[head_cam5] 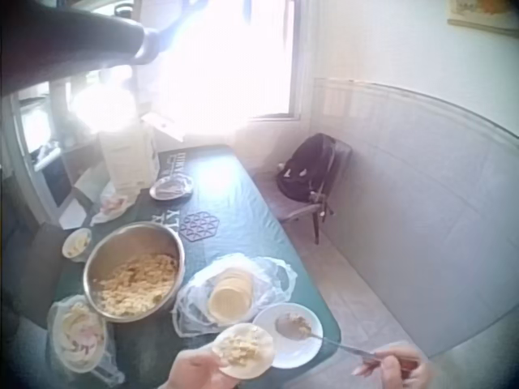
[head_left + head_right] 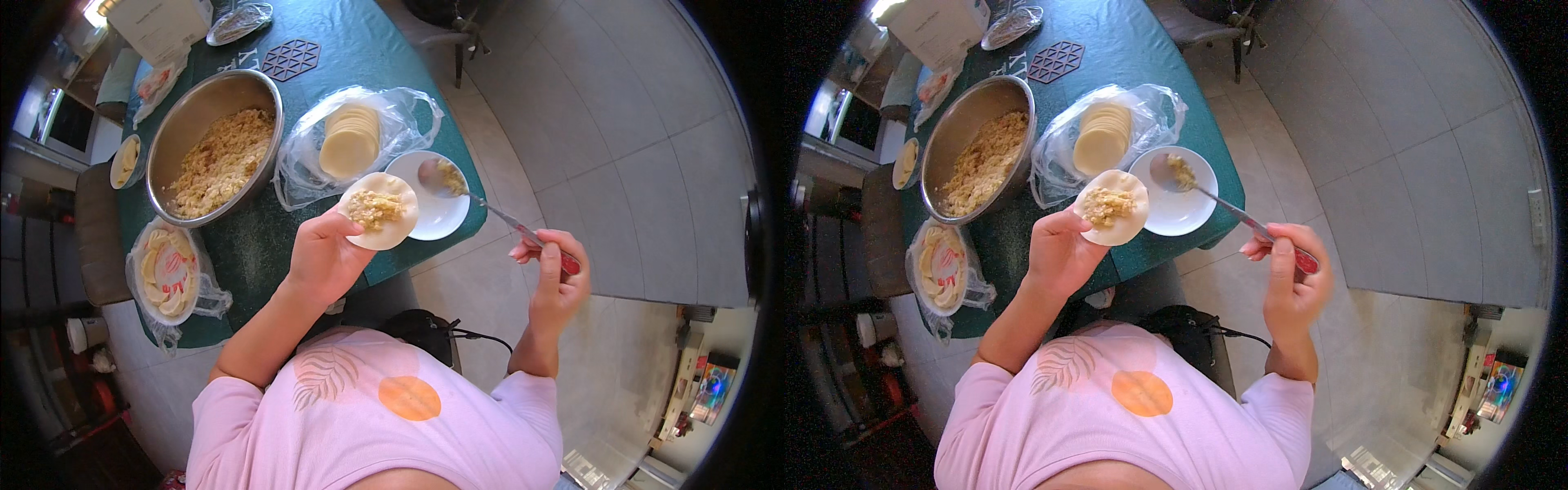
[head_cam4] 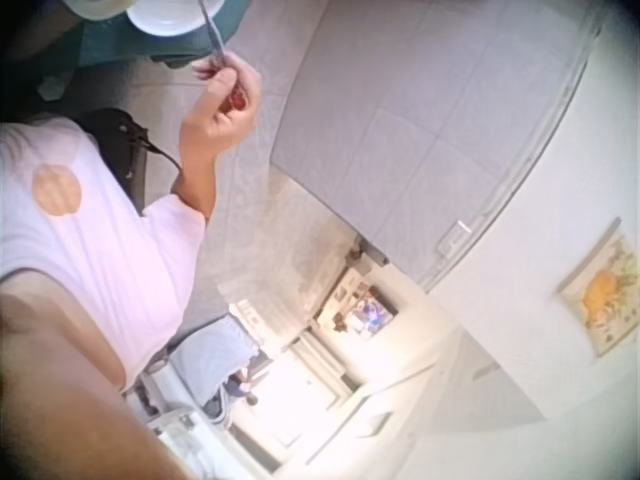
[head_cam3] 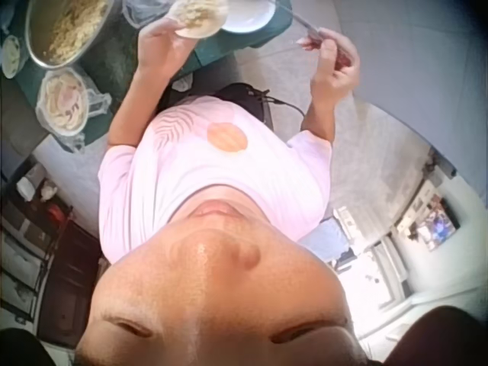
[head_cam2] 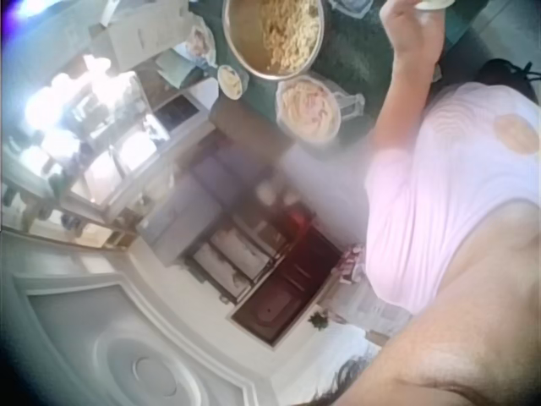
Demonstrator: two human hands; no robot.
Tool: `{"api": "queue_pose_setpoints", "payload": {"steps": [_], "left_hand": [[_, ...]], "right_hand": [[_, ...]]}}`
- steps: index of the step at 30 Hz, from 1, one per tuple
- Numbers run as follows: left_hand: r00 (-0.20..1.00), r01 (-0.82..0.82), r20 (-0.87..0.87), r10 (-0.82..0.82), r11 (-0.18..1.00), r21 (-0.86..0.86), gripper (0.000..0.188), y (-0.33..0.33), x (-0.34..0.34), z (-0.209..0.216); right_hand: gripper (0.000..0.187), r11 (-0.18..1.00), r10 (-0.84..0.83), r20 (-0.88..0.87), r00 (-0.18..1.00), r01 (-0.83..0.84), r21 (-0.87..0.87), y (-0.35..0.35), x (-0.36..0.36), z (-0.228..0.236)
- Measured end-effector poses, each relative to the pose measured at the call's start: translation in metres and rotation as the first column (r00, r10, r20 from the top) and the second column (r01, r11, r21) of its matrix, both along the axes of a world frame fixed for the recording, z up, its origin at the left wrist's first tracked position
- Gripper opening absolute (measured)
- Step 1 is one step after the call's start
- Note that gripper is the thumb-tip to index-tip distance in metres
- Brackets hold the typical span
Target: The person prepares dumplings by placing a spoonful of filling onto a round wrapper and folding it into a crescent shape. They repeat this process multiple times, placing the finished dumplings onto a plate on the table.
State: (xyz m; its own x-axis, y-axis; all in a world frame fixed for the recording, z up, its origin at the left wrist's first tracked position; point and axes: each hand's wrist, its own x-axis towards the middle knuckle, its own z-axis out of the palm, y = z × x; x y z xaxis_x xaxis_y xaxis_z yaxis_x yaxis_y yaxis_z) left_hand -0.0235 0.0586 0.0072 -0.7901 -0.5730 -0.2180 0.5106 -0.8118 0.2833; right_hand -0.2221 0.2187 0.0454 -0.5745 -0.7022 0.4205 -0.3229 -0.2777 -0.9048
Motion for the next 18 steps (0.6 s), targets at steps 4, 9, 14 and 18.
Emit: {"api": "queue_pose_setpoints", "payload": {"steps": [4, 9, 14, 18], "left_hand": [[1.000, 0.008, 0.009, -0.008, 1.000, -0.028, 0.063, 0.000, 0.000, 0.001], [0.999, 0.009, 0.040, -0.007, 0.999, -0.050, 0.064, 0.000, 0.003, 0.002], [0.995, 0.098, 0.038, -0.096, 0.993, -0.061, 0.063, -0.005, 0.002, 0.004], [0.971, 0.237, 0.039, -0.235, 0.966, -0.100, 0.061, -0.009, 0.010, 0.004]], "right_hand": [[0.015, 0.998, 0.056, 0.031, 0.998, -0.056, 0.004, 0.000, 0.006, 0.002], [0.014, 0.998, -0.052, -0.050, 0.997, 0.054, 0.025, -0.006, -0.001, -0.009], [0.013, 0.955, 0.114, -0.361, 0.926, -0.002, 0.298, -0.016, -0.003, -0.029], [0.014, 0.986, 0.077, -0.122, 0.990, -0.057, 0.156, -0.010, -0.014, -0.014]]}}
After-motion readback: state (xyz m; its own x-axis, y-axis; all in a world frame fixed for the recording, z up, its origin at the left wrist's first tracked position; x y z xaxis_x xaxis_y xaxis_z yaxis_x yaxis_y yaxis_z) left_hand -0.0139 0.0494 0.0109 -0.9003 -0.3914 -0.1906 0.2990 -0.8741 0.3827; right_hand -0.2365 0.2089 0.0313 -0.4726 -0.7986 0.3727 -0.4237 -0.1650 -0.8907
